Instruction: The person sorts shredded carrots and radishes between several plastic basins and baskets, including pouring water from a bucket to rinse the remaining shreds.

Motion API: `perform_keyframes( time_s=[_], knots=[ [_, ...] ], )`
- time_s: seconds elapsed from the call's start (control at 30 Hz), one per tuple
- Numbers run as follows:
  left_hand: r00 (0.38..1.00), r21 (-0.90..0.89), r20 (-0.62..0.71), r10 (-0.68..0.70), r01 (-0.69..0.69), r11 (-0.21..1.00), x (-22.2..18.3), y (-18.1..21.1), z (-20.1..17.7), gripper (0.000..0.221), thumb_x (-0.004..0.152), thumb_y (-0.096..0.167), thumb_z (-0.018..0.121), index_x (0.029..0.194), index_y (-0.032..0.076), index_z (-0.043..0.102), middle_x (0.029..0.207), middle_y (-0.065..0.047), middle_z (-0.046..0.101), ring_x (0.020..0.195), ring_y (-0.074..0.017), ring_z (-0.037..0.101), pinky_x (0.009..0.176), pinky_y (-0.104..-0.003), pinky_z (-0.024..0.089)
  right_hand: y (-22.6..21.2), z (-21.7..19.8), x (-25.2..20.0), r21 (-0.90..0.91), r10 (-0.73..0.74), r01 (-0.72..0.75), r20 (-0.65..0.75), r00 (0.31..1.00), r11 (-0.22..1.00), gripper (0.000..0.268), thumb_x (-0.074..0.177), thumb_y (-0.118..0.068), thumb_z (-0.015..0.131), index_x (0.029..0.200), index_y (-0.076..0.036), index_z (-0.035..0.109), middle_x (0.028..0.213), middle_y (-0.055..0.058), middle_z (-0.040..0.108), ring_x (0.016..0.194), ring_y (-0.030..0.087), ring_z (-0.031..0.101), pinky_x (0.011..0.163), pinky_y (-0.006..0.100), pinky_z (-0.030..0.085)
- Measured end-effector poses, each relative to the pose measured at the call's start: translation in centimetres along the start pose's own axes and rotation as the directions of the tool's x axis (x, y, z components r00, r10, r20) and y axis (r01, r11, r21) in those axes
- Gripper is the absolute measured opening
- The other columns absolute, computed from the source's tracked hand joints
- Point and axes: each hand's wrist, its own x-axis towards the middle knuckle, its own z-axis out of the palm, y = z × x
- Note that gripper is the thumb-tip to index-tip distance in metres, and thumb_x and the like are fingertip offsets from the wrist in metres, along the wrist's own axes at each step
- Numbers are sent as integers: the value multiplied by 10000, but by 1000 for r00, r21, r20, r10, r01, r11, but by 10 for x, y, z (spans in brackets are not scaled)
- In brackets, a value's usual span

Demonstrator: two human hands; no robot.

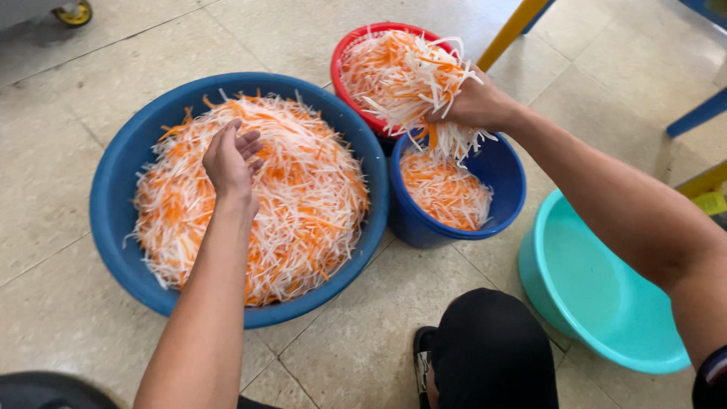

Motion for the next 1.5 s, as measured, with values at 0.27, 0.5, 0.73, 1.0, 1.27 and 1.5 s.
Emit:
perform_keyframes(
  time_s=[0.27, 0.5, 0.73, 1.0, 1.27, 1.5],
  knots=[
    [762, 70, -523, 382, -409, 910, 57, -6, -79, 354, 945, 199, 576, 1208, 4, 710, 1189, -85, 728, 1121, -191, 671, 1005, -316, 492, -60, 174, 93, 444, 25, -124, 222, 975, 887, 464, 760, -73, 835, 1202, -74, 695, 1069, 38, 761, 945, 137, 707, 848, 330, 602],
    [687, 23, -656, 312, -395, 918, 63, 5, -140, 414, 914, 175, 522, 1267, 9, 662, 1178, -85, 699, 1094, -196, 643, 969, -323, 481, -92, 309, 193, 384, 270, -403, 356, 895, 831, 540, 740, -252, 889, 1134, 93, 758, 1036, 163, 785, 847, 217, 743, 693, 351, 611],
    [711, -14, -637, 297, -396, 918, 73, -4, -158, 409, 939, 233, 544, 1267, 24, 672, 1078, -78, 677, 1012, -184, 631, 913, -327, 501, -117, 356, 244, 362, 337, -477, 386, 859, 801, 661, 818, -193, 815, 1406, -84, 533, 1215, 70, 629, 915, 245, 642, 648, 552, 698],
    [942, -138, -337, 8, -58, 989, 30, 19, -104, 398, 949, 351, 541, 1266, 144, 664, 991, -57, 757, 835, -147, 697, 652, -306, 483, -119, 247, 189, 390, 182, -316, 344, 921, 865, 430, 902, -238, 698, 1301, -84, 735, 1141, 68, 777, 900, 173, 760, 712, 353, 660],
    [965, 134, 164, 206, -228, 964, 4, 2, -8, 374, 1067, 341, 512, 1266, 68, 674, 906, -67, 754, 707, -125, 710, 622, -239, 501, 30, 68, 76, 421, 380, -421, 182, 907, 803, 361, 968, -284, 672, 1273, -92, 690, 1101, 80, 755, 914, 138, 735, 771, 302, 606],
    [890, 318, 441, 115, -275, 907, -33, -35, 74, 424, 1054, 350, 477, 1310, 76, 673, 913, -59, 761, 724, -111, 734, 628, -237, 513, 157, 81, -42, -433, 456, -303, 309, 835, 849, 1221, 564, -499, 965, 1550, -215, 302, 1499, 235, 408, 1364, 442, 459, 1153, 532, 411]
  ],
)
